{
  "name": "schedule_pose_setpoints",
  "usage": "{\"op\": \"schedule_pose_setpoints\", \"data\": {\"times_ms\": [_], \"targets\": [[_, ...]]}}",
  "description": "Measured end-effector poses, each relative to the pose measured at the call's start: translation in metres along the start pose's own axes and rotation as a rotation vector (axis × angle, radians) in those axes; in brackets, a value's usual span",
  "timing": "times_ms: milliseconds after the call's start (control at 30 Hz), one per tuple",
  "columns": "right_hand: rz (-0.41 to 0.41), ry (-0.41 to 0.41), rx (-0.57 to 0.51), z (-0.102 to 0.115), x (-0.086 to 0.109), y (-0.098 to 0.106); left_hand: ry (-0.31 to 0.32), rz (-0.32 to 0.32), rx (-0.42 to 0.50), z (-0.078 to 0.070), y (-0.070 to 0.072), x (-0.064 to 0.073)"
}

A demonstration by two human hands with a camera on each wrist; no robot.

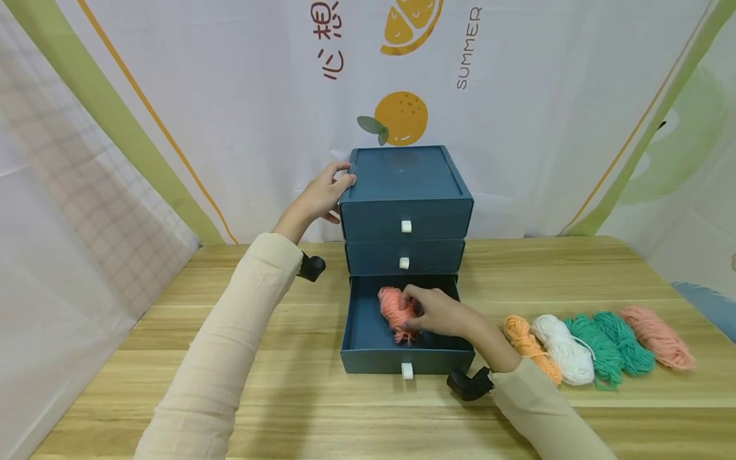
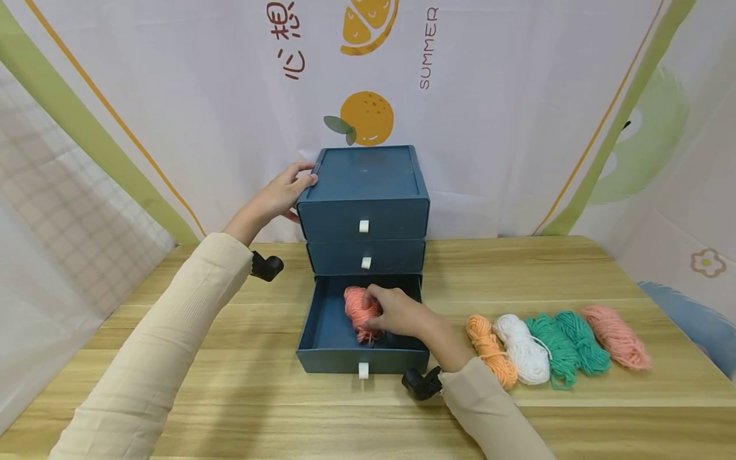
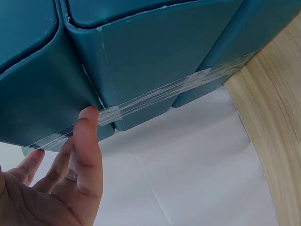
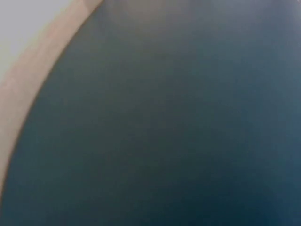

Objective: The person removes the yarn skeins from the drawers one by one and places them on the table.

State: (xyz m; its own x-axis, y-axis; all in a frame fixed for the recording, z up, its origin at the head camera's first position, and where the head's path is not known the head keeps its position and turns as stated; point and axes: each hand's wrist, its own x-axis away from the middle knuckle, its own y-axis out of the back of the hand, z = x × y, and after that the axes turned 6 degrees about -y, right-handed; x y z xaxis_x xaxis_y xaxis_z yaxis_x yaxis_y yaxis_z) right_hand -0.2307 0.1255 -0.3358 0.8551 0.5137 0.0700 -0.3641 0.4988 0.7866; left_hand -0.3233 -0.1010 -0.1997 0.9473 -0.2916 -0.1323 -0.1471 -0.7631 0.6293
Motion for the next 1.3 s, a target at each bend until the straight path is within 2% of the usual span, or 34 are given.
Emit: {"op": "schedule_pose_setpoints", "data": {"times_ms": [267, 733, 900, 1300], "targets": [[0.021, 0.002, -0.087, -0.001, -0.001, -0.003, 0.001, 0.002, -0.004, 0.000, 0.000, -0.001], [-0.045, 0.038, -0.080, -0.002, 0.001, -0.002, 0.003, 0.001, 0.008, -0.001, 0.000, 0.000], [-0.069, 0.072, -0.114, -0.001, 0.008, 0.004, 0.007, 0.008, 0.009, -0.001, 0.000, 0.001], [-0.064, 0.123, -0.273, -0.009, 0.034, 0.033, 0.013, 0.011, 0.008, 0.000, 0.001, 0.000]]}}
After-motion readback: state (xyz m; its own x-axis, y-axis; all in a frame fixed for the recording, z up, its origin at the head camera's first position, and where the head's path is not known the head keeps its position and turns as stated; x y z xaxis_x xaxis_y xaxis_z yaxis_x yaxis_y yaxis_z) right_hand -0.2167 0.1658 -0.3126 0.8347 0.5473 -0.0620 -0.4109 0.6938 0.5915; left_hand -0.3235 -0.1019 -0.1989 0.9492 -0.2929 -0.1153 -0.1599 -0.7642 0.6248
